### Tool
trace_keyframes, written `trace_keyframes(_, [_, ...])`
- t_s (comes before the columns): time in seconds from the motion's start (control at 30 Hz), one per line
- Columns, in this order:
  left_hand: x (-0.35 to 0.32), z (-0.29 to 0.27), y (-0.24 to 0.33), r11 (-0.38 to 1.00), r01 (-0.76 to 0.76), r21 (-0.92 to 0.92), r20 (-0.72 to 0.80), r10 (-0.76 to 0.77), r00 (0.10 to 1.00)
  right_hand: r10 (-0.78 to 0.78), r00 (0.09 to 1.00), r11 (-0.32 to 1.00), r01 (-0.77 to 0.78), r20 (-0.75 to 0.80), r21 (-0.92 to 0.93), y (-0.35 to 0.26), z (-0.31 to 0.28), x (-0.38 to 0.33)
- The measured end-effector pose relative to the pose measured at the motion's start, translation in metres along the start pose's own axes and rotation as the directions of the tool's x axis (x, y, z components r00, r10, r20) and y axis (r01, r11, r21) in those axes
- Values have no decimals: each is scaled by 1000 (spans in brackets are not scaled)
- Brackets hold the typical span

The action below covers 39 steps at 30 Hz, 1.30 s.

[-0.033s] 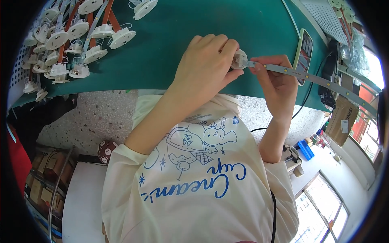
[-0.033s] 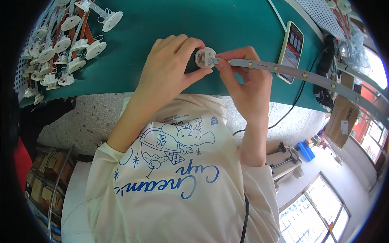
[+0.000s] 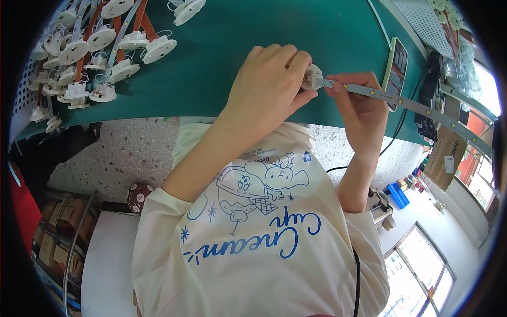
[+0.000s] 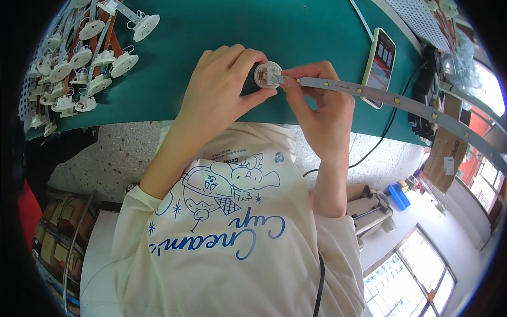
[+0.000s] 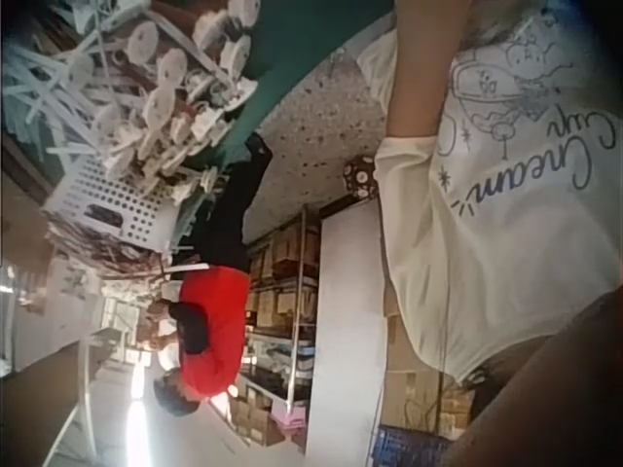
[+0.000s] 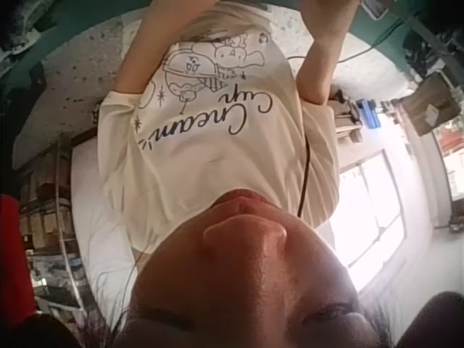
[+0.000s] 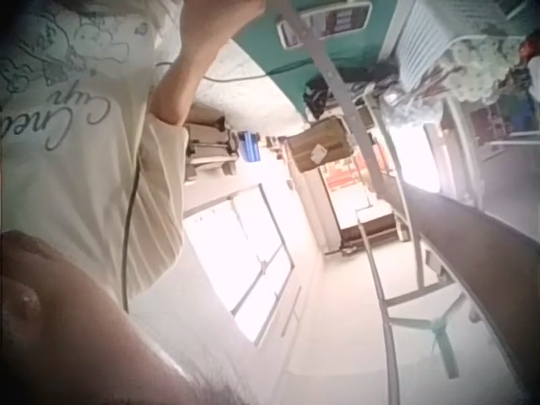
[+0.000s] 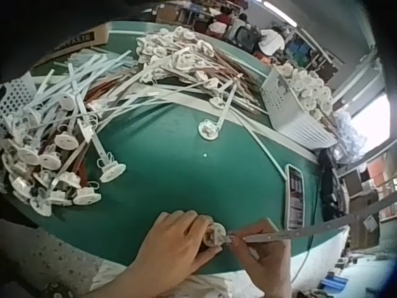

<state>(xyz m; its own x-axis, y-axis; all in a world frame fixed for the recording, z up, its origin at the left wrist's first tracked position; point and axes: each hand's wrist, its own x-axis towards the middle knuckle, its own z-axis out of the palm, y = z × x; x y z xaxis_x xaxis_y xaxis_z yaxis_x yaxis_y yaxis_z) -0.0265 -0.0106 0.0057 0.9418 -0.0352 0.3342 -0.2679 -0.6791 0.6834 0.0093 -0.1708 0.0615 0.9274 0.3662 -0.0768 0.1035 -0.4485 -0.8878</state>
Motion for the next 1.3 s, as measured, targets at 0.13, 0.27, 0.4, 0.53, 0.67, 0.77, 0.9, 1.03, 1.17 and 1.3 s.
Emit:
trace_keyframes(0.13, [0,1,-1,1000,4,-9,-12,-4,1000,-27,996,999,23,-90,-45,1,6,-1])
trace_keyframes(0.27, [0,2,-1,1000,17,-3,-14,-17,1000,-15,997,993,6,-82,-115,-4,7,0])
trace_keyframes(0.4, [0,2,1,1000,25,-3,-1,-25,1000,12,989,991,-31,-146,-130,-7,10,0])
trace_keyframes(0.53, [-2,3,1,1000,15,6,-30,-15,999,46,983,991,-67,-179,-112,-8,11,-1])
trace_keyframes(0.67, [-3,4,3,999,19,38,-37,-17,999,76,967,987,-107,-241,-117,-11,17,-5])
trace_keyframes(0.77, [-5,4,6,997,33,76,-28,-31,999,88,956,954,-162,-280,-253,-18,23,-7])
trace_keyframes(0.9, [-6,5,7,996,30,84,-20,-28,999,-9,959,876,-128,-282,-464,-26,30,-6])
trace_keyframes(1.03, [-5,10,5,997,8,73,-74,-3,997,-127,958,848,-30,-258,-529,-27,33,-3])
trace_keyframes(1.17, [-6,15,4,997,-17,80,-136,27,990,-133,962,822,-26,-236,-570,-28,35,-3])
trace_keyframes(1.3, [-6,15,4,996,-29,88,-145,42,988,-174,956,789,-8,-235,-614,-26,38,-5])
